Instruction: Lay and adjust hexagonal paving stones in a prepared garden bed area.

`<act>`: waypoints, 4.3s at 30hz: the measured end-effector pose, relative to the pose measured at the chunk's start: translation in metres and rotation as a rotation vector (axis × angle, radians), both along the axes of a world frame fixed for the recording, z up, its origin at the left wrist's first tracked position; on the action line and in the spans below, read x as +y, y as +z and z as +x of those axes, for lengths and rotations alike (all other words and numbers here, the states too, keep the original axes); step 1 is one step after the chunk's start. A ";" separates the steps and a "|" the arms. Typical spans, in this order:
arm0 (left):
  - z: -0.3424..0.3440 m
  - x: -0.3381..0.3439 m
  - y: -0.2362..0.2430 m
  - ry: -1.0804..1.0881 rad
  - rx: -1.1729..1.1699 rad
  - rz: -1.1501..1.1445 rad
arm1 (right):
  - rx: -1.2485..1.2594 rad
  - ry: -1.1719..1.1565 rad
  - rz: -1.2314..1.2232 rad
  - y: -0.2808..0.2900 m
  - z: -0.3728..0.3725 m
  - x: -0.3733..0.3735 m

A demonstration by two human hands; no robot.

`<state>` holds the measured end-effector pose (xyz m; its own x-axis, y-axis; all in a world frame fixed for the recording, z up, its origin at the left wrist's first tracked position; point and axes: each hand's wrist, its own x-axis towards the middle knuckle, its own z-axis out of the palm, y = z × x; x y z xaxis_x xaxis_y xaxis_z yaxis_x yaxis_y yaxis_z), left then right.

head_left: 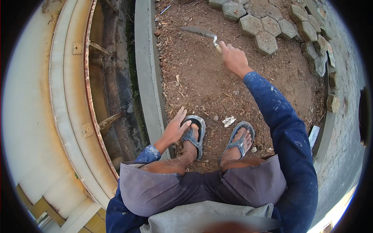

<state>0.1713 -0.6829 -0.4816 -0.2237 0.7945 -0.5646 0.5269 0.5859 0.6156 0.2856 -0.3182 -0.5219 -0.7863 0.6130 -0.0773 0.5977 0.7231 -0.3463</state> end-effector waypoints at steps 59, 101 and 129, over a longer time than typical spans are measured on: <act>-0.013 -0.019 0.011 0.119 0.070 0.000 | -0.385 0.439 -0.364 0.014 0.019 0.020; -0.020 -0.008 0.000 0.112 0.239 0.086 | -0.250 0.196 -0.588 0.001 0.011 -0.022; -0.023 -0.012 -0.001 0.165 0.170 0.141 | -0.486 0.225 -0.623 0.041 0.187 -0.109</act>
<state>0.1478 -0.6954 -0.4830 -0.4385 0.8077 -0.3941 0.5344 0.5869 0.6082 0.4726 -0.4269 -0.4812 -0.6766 0.1764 -0.7149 0.6479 0.6040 -0.4641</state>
